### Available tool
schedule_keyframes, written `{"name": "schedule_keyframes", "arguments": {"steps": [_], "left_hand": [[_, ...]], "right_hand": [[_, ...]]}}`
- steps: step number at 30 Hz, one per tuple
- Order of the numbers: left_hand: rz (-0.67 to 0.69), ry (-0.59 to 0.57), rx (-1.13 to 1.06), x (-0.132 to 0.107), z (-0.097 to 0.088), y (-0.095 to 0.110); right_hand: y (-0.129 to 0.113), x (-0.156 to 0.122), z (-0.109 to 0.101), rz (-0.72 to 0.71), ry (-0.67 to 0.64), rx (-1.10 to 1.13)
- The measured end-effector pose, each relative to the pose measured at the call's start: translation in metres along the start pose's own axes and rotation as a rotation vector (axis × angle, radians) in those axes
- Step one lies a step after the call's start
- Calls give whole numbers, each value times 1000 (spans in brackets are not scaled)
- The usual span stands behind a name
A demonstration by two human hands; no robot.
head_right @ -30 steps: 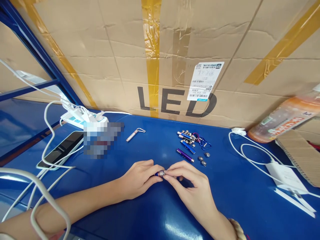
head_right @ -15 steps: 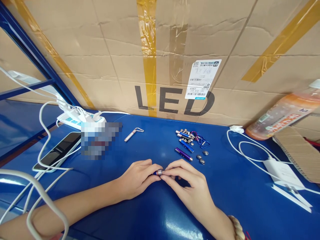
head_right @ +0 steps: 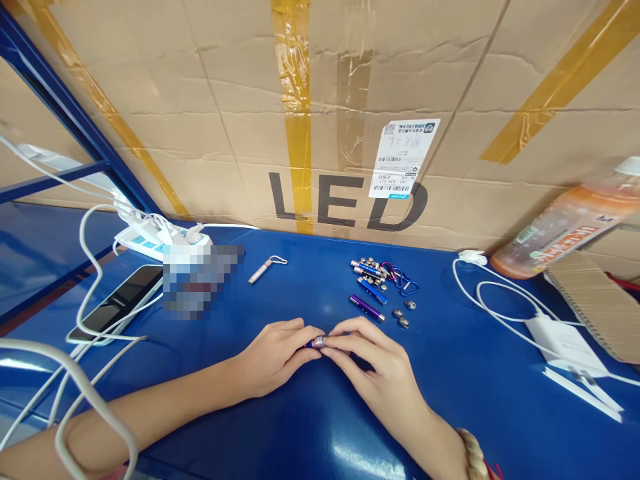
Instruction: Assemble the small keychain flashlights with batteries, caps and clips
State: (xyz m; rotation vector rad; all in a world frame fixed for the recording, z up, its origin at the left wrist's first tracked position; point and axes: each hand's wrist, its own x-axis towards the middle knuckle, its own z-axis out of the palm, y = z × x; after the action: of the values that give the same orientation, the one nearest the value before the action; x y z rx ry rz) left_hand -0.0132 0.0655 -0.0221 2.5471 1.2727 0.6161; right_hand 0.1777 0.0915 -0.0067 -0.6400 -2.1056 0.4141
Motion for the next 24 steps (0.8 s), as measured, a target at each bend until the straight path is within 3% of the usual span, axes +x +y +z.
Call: {"name": "schedule_keyframes", "arguments": {"steps": [24], "left_hand": [[28,51,-24,2,0,0]], "right_hand": [[6,-5,0,0,-68,-35]]}}
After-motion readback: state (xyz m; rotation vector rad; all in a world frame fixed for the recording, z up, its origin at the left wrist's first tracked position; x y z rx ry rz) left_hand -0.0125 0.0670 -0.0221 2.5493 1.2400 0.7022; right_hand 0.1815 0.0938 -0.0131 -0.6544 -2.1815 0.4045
